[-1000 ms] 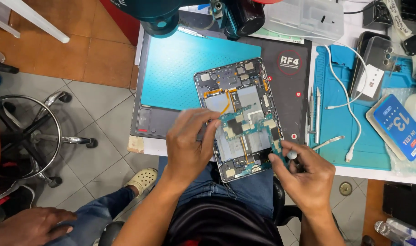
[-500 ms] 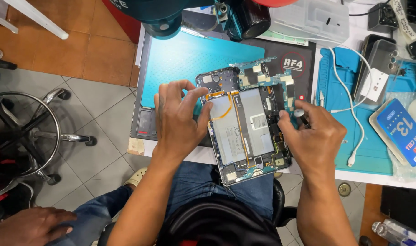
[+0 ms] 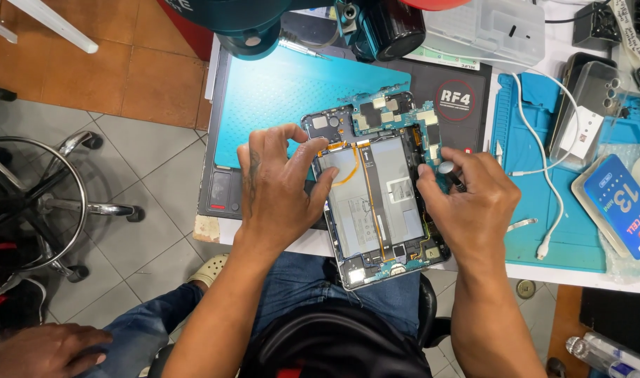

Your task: Disassembling a tablet to clean or repair internal components, including removing the screen and motherboard.

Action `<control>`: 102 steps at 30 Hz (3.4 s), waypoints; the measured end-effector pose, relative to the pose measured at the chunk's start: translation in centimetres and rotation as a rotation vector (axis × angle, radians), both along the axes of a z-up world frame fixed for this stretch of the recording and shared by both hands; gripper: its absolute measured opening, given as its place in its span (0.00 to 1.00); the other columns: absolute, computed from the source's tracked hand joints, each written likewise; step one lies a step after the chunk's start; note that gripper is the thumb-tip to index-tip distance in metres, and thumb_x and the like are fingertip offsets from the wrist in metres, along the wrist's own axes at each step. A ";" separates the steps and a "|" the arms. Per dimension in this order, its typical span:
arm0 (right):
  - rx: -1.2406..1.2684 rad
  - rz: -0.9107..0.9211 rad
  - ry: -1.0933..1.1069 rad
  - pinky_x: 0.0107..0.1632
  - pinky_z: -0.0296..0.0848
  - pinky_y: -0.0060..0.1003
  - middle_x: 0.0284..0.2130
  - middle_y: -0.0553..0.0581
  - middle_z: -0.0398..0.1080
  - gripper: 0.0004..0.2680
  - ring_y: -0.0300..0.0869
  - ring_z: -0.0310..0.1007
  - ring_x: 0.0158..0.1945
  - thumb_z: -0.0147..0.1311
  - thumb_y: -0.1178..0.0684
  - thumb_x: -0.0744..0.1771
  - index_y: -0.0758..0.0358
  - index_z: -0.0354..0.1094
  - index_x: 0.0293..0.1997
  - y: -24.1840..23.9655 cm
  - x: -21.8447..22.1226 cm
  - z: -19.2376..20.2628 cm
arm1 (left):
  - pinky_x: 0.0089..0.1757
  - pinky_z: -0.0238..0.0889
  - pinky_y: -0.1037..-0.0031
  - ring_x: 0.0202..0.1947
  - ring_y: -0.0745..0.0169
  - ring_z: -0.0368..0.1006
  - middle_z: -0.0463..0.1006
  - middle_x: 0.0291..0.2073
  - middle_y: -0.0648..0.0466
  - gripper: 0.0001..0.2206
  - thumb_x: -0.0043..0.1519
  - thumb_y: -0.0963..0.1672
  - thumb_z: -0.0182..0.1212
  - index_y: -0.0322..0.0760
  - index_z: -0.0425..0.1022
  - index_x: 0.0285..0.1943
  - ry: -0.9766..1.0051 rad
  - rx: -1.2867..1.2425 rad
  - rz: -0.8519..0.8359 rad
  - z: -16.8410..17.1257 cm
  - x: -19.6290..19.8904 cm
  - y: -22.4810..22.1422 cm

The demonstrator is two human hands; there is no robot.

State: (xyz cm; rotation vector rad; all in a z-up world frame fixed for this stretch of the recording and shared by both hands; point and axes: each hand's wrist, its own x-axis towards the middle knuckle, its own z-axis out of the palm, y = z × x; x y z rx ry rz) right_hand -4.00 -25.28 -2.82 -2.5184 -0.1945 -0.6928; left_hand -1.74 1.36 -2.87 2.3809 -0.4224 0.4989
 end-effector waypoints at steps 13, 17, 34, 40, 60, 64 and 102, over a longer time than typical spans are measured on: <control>-0.066 -0.225 0.012 0.33 0.63 0.37 0.27 0.59 0.69 0.09 0.41 0.62 0.27 0.73 0.60 0.67 0.71 0.82 0.50 -3.8 -2.4 0.5 | 0.46 0.52 0.50 0.49 0.45 0.61 0.67 0.53 0.48 0.21 0.59 0.49 0.75 0.44 0.73 0.58 -0.014 0.157 -0.070 1.0 0.0 -0.9; -0.049 -0.204 0.005 0.34 0.62 0.37 0.27 0.59 0.69 0.09 0.42 0.63 0.27 0.73 0.60 0.66 0.71 0.81 0.49 -3.0 -2.1 0.7 | 0.46 0.51 0.53 0.50 0.47 0.61 0.64 0.52 0.50 0.23 0.56 0.50 0.79 0.45 0.74 0.56 -0.030 0.254 -0.095 1.8 0.9 -2.4; 1.138 0.009 0.401 0.13 0.59 0.31 0.16 0.59 0.65 0.09 0.30 0.53 0.09 0.60 0.65 0.62 0.79 0.74 0.43 -4.4 -1.7 -2.4 | 0.45 0.48 0.58 0.42 0.51 0.60 0.62 0.38 0.55 0.14 0.57 0.46 0.70 0.36 0.82 0.50 0.015 0.111 -0.201 0.9 3.0 -4.9; 1.845 0.434 0.686 0.10 0.56 0.23 0.20 0.61 0.63 0.12 0.27 0.53 0.09 0.56 0.58 0.62 0.82 0.72 0.42 -5.4 -1.8 -2.4 | 0.44 0.48 0.61 0.40 0.53 0.62 0.63 0.36 0.56 0.10 0.60 0.46 0.69 0.37 0.81 0.45 -0.106 0.035 -0.196 -0.2 3.6 -4.2; 1.962 0.513 0.738 0.13 0.58 0.24 0.21 0.62 0.62 0.15 0.30 0.55 0.12 0.55 0.57 0.62 0.86 0.66 0.43 -5.7 -2.5 -3.7 | 0.44 0.49 0.63 0.38 0.57 0.61 0.64 0.35 0.57 0.07 0.61 0.45 0.67 0.38 0.83 0.43 -0.073 0.020 -0.194 -0.2 3.5 -4.2; 1.972 0.510 0.733 0.13 0.58 0.24 0.21 0.62 0.62 0.15 0.30 0.55 0.12 0.55 0.57 0.62 0.87 0.66 0.43 -5.7 -2.6 -3.9 | 0.44 0.49 0.62 0.38 0.57 0.60 0.64 0.35 0.56 0.08 0.61 0.45 0.67 0.38 0.83 0.44 -0.059 0.038 -0.202 0.0 3.4 -4.2; 1.088 0.088 0.445 0.09 0.54 0.27 0.15 0.62 0.64 0.09 0.32 0.55 0.08 0.58 0.65 0.63 0.80 0.71 0.44 -5.5 -1.6 -2.1 | 0.50 0.48 0.60 0.44 0.55 0.59 0.67 0.40 0.56 0.08 0.56 0.43 0.65 0.42 0.82 0.44 0.087 0.062 -0.307 -1.1 3.9 -5.0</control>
